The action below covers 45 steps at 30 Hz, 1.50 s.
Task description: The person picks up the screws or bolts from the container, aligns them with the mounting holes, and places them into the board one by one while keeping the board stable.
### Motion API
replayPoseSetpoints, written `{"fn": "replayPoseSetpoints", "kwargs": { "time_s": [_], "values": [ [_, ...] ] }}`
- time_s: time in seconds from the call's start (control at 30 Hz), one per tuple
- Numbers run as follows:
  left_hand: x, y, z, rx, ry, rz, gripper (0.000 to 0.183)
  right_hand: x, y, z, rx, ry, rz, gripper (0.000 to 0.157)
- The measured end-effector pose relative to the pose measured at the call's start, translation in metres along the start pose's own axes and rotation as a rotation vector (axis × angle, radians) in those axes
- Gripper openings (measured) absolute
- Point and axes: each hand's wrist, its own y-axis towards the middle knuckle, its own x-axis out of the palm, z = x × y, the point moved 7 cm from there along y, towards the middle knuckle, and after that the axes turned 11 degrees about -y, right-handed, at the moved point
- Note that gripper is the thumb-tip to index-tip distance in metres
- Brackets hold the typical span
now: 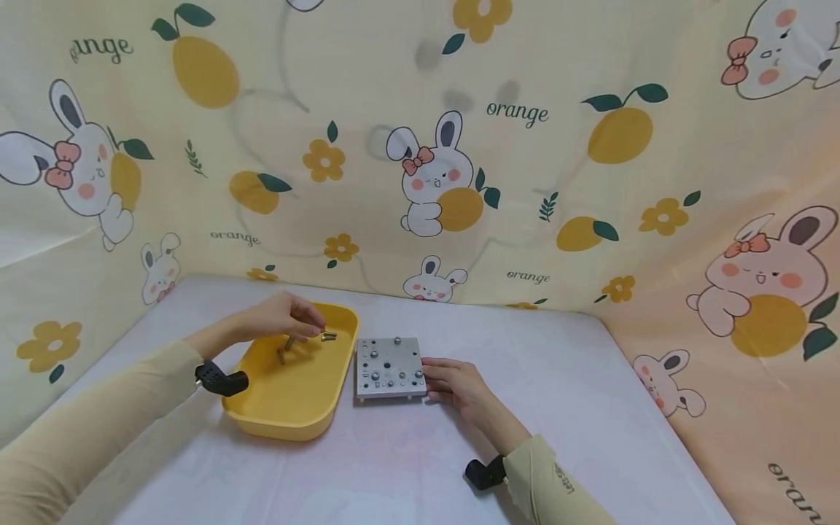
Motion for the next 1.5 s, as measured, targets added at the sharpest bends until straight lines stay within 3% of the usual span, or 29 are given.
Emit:
{"fn": "replayPoseSetpoints", "kwargs": {
  "time_s": [0.23, 0.63, 1.0, 1.33, 1.5],
  "values": [
    [-0.001, 0.008, -0.009, 0.029, -0.002, 0.037, 0.025, 0.000, 0.000, -0.002, -0.011, 0.008, -0.001, 0.035],
    [0.004, 0.020, -0.016, 0.093, 0.095, 0.107, 0.020, 0.001, -0.003, -0.007, -0.005, 0.013, -0.023, 0.034],
    [0.003, 0.019, -0.025, 0.039, 0.139, 0.157, 0.019, 0.001, -0.002, -0.009, -0.011, 0.017, -0.030, 0.035],
    [0.006, 0.018, -0.027, 0.029, 0.216, 0.160, 0.017, 0.002, -0.001, -0.005, -0.018, 0.022, -0.029, 0.037],
    [0.002, 0.022, -0.032, 0.027, 0.231, 0.204, 0.016, 0.003, -0.002, -0.005, -0.023, 0.023, -0.040, 0.038]
  ]
}}
